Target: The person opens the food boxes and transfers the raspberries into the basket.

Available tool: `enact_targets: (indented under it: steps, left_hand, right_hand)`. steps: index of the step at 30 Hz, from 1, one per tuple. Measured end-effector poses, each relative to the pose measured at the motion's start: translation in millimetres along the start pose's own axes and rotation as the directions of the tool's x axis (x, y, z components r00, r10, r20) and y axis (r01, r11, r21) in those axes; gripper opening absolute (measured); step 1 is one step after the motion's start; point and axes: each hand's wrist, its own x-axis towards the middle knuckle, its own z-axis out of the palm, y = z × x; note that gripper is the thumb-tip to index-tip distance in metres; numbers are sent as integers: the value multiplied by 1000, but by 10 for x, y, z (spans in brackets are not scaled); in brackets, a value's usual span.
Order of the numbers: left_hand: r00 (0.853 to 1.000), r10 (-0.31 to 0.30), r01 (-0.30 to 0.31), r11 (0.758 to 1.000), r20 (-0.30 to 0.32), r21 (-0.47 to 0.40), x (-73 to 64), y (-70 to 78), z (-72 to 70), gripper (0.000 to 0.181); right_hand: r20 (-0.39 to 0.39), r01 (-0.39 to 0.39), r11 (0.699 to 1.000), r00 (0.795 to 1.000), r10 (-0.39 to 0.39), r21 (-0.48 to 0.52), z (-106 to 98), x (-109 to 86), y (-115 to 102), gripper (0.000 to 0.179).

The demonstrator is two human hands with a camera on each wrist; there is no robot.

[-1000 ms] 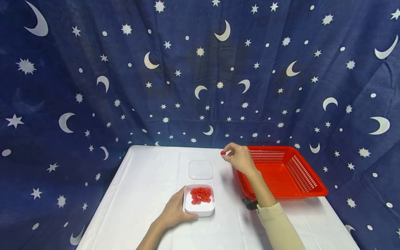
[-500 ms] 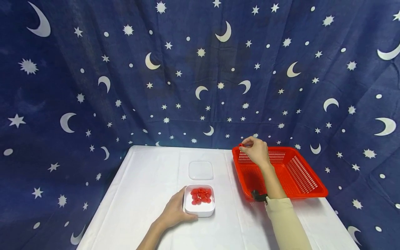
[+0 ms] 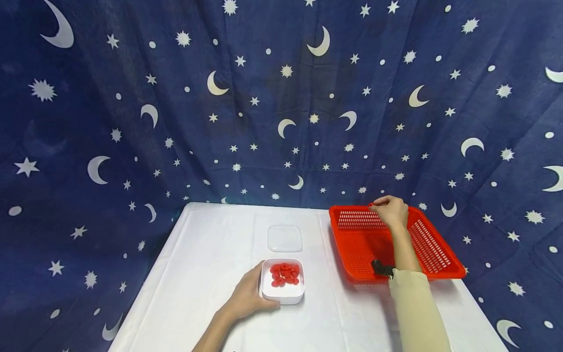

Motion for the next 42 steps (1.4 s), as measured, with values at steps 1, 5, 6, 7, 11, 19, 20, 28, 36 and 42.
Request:
enact_targets:
  steps: [1,5,6,7,11,19,20,28,36,42]
  left_hand:
    - [1000,-4,4,1000,1,-3,1,6,-4,119]
    - [1000,-17,17,1000,4,-14,1,24,-17,121]
    - [1000,-15,16,1000,3,-17,3,27,-17,121]
    - [1000,-12,12,1000,2,-20,4,28,-17,121]
    - [1000,8,-8,1000,-2,-18,13,9,0,119]
    - [1000,-14,14,1000,9,-20,-3,-15,15,122]
    - [1000,-23,24,1000,10,-21,-8,-11,13,123]
    - [997,-73,73,997,11,20,-24,31,-9,129]
    - [997,-76,75,997,9,17,-25,55,-26,130]
    - [996,-87,87,996,12,1,-40,69,-18,130]
  right_hand:
    - [17,-34,999,999,34,-11,-11,10,29,26]
    - [99,-133,990,986,138,-47,-24,55,126,27]
    - [128,-150,987,979,156,-57,-23,65,147,27]
    - [151,-166,984,973,174,-66,-18,78,168,27]
    - [208,-194,975,955,213,-105,19,111,260,25]
    - [263,-214,966,933,247,-146,124,132,444,23]
    - [275,-220,965,928,253,-146,134,139,464,22]
    - [312,-236,958,909,278,-166,225,160,542,22]
    - [330,-238,956,900,284,-172,348,136,609,21]
    - [333,-239,959,901,278,-154,399,153,666,18]
